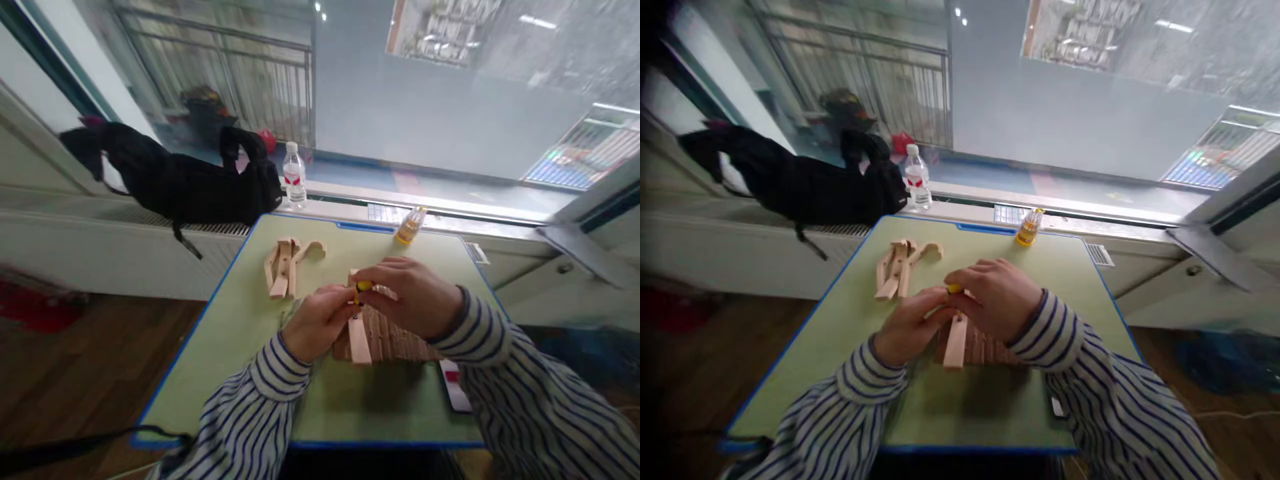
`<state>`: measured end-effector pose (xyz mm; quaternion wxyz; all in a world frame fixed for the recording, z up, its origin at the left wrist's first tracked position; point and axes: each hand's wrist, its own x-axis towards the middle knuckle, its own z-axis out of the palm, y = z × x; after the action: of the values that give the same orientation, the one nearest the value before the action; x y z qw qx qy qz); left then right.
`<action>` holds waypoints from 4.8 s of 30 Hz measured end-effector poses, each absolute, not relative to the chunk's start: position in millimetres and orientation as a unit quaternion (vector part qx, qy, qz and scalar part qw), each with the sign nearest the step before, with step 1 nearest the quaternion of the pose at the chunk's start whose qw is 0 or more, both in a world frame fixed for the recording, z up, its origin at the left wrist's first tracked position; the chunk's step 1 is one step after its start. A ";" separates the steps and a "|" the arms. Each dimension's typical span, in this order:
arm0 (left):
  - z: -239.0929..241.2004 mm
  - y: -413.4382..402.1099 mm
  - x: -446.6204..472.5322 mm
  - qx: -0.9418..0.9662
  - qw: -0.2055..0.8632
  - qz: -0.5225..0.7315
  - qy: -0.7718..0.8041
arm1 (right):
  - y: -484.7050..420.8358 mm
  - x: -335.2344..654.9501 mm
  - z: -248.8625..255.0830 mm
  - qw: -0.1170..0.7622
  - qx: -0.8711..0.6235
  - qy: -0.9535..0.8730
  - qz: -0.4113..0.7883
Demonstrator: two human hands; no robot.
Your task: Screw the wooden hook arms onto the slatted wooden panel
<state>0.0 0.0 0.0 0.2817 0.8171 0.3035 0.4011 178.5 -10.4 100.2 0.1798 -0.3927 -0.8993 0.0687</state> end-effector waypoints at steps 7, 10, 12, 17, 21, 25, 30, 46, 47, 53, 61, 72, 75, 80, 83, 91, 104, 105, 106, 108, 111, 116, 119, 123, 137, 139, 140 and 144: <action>9.9 -0.1 5.0 0.829 0.318 0.370 0.274 | -22.2 185.6 96.1 0.210 -0.439 -0.873 0.037; 11.9 0.9 6.0 0.828 0.333 0.368 0.262 | -23.4 185.6 95.1 0.223 -0.449 -0.864 0.040; 10.7 0.5 6.5 0.826 0.331 0.374 0.263 | -23.5 185.1 95.5 0.227 -0.449 -0.863 0.043; 4.6 -2.0 5.1 0.810 0.263 0.421 0.313 | -22.4 179.9 97.3 0.220 -0.450 -0.864 0.055; 4.4 -2.7 1.2 0.809 0.241 0.428 0.322 | -20.3 176.0 100.5 0.205 -0.445 -0.870 0.061; 1.2 -2.3 -2.3 0.807 0.230 0.438 0.322 | -18.4 181.0 107.5 0.171 -0.407 -0.895 0.069; -9.7 -2.5 -3.8 0.805 0.238 0.444 0.313 | -16.3 188.0 114.9 0.168 -0.377 -0.907 0.087; -7.3 -5.5 4.5 0.808 0.237 0.437 0.317 | -16.0 191.4 106.6 0.163 -0.374 -0.907 0.102; -6.7 -5.4 4.7 0.810 0.236 0.435 0.315 | -16.7 191.7 106.5 0.165 -0.377 -0.906 0.099; -3.7 -4.7 4.6 0.822 0.235 0.418 0.308 | -17.8 192.2 106.6 0.165 -0.394 -0.900 0.085; -3.8 -3.7 5.1 0.825 0.247 0.407 0.304 | -17.5 192.1 104.9 0.171 -0.400 -0.898 0.071; 1.5 -4.3 5.4 0.831 0.257 0.394 0.297 | -18.7 190.6 104.3 0.183 -0.412 -0.890 0.066; 1.7 -4.9 5.9 0.827 0.263 0.395 0.301 | -18.9 190.3 103.7 0.193 -0.408 -0.890 0.064; 0.4 -4.7 6.2 0.805 0.246 0.430 0.326 | -17.5 187.4 106.0 0.181 -0.409 -0.892 0.067; -0.1 -3.7 5.0 0.796 0.239 0.448 0.329 | -16.9 185.2 108.1 0.169 -0.411 -0.893 0.066; -0.4 -3.0 2.7 0.791 0.233 0.455 0.335 | -16.0 183.9 106.7 0.177 -0.365 -0.910 0.087; 3.7 -3.4 4.7 0.817 0.231 0.425 0.316 | -17.6 184.7 105.4 0.171 -0.401 -0.898 0.064; 3.9 -3.3 4.8 0.818 0.231 0.423 0.315 | -17.6 184.8 105.3 0.170 -0.403 -0.897 0.063; 4.2 -3.2 4.8 0.819 0.231 0.421 0.314 | -17.5 184.9 105.2 0.168 -0.405 -0.897 0.062; 4.5 -3.1 4.9 0.821 0.232 0.418 0.313 | -17.4 185.1 104.8 0.166 -0.411 -0.894 0.058; 4.6 -3.0 5.1 0.821 0.237 0.417 0.310 | -17.5 185.2 104.3 0.165 -0.418 -0.892 0.053; 6.2 -2.0 5.6 0.825 0.244 0.409 0.305 | -19.4 184.3 102.8 0.170 -0.429 -0.887 0.036; 9.2 -1.9 5.7 0.829 0.254 0.396 0.302 | -20.0 184.4 100.5 0.183 -0.431 -0.883 0.027; 11.1 -3.4 4.8 0.828 0.261 0.390 0.308 | -19.4 183.9 98.7 0.193 -0.430 -0.882 0.027; 1.6 -3.0 5.0 0.781 0.262 0.455 0.338 | -19.3 179.6 106.7 0.228 -0.404 -0.885 0.047; 0.2 -3.5 4.5 0.781 0.267 0.455 0.334 | -18.6 180.0 107.3 0.226 -0.378 -0.896 0.059; -0.3 -3.8 4.3 0.782 0.267 0.454 0.333 | -18.0 180.2 107.4 0.219 -0.369 -0.901 0.064; -0.5 -4.9 4.4 0.784 0.261 0.450 0.338 | -16.3 181.7 107.3 0.203 -0.362 -0.907 0.069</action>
<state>4.4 -4.9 -0.5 0.2605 0.7845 0.3377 0.4501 181.7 -16.3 107.3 0.2027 -0.3624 -0.9071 0.0687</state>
